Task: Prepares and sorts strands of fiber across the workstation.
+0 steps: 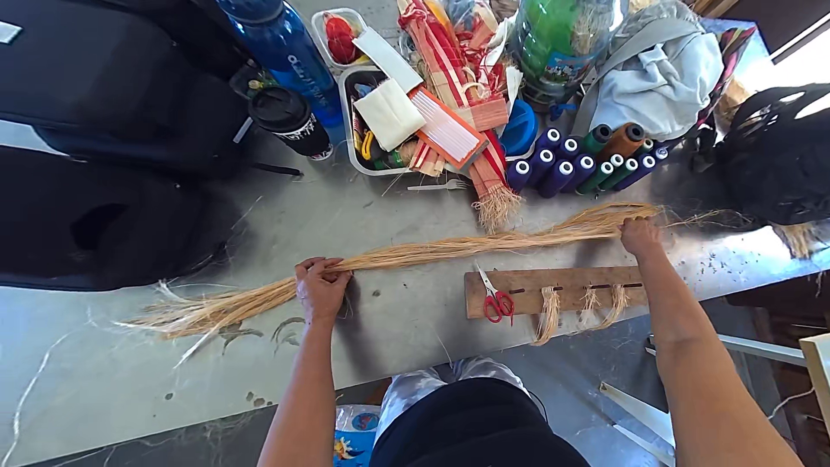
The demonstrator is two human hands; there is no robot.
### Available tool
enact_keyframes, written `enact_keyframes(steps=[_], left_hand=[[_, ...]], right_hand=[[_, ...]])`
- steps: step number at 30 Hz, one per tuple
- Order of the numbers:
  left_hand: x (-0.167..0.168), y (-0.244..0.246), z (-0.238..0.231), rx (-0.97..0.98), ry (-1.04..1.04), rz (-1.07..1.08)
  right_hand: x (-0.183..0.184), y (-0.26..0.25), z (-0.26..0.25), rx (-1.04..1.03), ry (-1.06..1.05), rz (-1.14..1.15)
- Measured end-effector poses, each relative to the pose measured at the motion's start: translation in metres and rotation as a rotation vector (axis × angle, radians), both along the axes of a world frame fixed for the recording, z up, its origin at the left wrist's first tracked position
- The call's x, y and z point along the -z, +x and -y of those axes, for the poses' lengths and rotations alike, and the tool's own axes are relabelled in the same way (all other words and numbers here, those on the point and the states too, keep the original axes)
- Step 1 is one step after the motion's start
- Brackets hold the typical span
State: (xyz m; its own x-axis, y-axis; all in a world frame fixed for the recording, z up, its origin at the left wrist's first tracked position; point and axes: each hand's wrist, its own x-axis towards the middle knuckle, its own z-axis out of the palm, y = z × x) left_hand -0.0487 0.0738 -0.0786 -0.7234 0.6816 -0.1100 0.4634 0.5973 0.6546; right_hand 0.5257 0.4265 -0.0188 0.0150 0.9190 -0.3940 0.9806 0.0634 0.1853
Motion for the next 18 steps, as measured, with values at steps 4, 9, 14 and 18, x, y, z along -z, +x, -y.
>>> enact_keyframes(steps=[4,9,14,18], left_hand=[[-0.004,0.000,0.001,0.029,-0.003,0.011],[-0.007,-0.001,0.001,0.033,-0.018,0.038],[-0.012,-0.004,0.002,0.076,-0.002,0.090],[-0.017,-0.008,0.006,0.146,0.003,0.163]], right_hand=[[0.010,-0.010,0.002,0.059,-0.114,-0.001],[-0.006,0.012,-0.001,0.403,-0.152,-0.608],[-0.058,0.030,0.019,0.614,0.143,-0.712],[-0.116,0.003,0.055,0.438,0.329,-0.289]])
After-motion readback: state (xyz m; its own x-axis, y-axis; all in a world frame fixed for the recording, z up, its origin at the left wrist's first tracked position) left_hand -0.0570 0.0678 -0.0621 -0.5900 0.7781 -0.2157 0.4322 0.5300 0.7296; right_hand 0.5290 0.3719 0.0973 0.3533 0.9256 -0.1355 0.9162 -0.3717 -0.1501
